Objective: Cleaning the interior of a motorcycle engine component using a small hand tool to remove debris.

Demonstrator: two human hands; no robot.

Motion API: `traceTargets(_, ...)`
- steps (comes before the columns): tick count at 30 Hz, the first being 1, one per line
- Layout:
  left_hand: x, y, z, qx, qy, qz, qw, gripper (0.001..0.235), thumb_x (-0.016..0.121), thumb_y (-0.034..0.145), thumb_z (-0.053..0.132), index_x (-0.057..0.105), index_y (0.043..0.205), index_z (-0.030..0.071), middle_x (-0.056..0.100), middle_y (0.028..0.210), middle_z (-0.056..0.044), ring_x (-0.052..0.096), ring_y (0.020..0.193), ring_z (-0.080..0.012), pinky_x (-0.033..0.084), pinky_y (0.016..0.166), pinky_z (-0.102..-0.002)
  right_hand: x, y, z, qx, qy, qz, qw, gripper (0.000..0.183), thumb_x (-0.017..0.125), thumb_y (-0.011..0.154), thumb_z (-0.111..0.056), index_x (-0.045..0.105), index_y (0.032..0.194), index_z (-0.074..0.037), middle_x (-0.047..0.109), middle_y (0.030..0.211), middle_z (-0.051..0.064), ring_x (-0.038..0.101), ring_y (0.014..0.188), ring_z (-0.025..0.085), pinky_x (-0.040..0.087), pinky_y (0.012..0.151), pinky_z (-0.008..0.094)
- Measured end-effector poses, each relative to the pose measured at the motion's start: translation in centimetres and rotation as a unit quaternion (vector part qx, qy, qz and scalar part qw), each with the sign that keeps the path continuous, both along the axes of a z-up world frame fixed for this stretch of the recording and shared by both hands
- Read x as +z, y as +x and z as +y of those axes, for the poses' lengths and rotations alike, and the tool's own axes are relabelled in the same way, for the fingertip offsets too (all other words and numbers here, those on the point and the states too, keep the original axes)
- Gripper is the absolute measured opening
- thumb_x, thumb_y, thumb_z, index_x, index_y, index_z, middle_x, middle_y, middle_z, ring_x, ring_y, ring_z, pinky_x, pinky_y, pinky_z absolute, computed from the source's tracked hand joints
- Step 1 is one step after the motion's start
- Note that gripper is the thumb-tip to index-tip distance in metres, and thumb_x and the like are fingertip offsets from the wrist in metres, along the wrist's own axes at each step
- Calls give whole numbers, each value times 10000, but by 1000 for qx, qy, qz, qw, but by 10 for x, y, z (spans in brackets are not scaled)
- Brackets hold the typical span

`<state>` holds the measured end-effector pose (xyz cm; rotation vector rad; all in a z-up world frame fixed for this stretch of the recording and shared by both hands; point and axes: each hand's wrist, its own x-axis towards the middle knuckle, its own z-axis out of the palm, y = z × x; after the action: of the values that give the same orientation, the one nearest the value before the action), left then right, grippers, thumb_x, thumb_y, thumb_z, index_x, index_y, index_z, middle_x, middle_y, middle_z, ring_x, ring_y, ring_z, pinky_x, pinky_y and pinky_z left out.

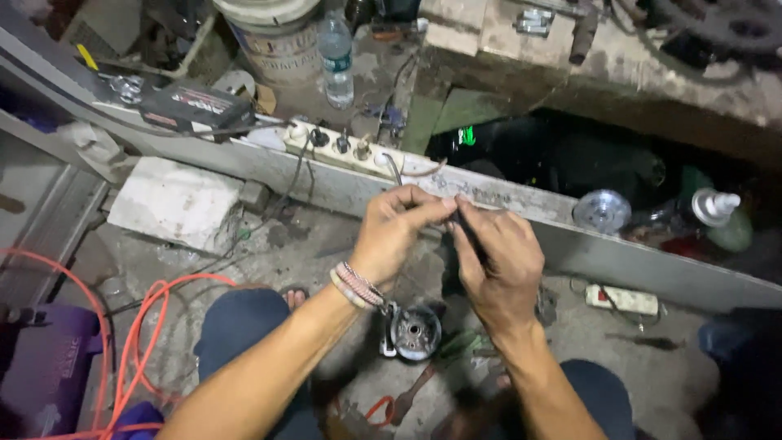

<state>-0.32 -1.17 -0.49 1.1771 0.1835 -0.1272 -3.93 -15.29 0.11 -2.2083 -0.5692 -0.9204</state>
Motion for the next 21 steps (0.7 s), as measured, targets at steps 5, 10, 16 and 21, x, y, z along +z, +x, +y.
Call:
traceTargets(5, 11, -6, -1, -11, -65, 48, 997, 190, 835, 743, 148, 698, 735, 17, 680, 645, -115, 655, 606, -157, 502, 603, -246, 7, -8, -4, 7, -25, -57, 998, 158, 817, 889, 23, 790, 1045, 37, 734, 880, 148, 713, 774, 350, 583, 770, 485)
traceTargets(10, 14, -22, 1, -37, -60, 73, 995, 193, 845, 722, 179, 682, 662, 97, 707, 645, -41, 697, 583, -104, 502, 580, -180, 0, -18, -14, 40, 7, -36, 999, 149, 840, 881, 43, 802, 1024, 27, 717, 822, 122, 689, 708, 320, 614, 846, 475)
traceTargets(16, 28, -47, 3, -78, -75, 69, 992, 208, 855, 712, 191, 700, 700, 53, 694, 681, -74, 683, 597, -139, 447, 537, -194, 6, -35, -21, 112, 101, -9, 989, 108, 790, 875, 108, 772, 980, 92, 710, 821, 202, 720, 740, 371, 625, 758, 510)
traceTargets(21, 11, -49, -3, -103, -42, -46, 993, 337, 860, 784, 318, 732, 879, 21, 701, 786, -92, 665, 712, -111, 570, 647, -235, 3, -43, -28, 98, 160, 67, 980, 122, 798, 899, 99, 764, 1016, 84, 681, 778, 209, 673, 668, 355, 563, 673, 473)
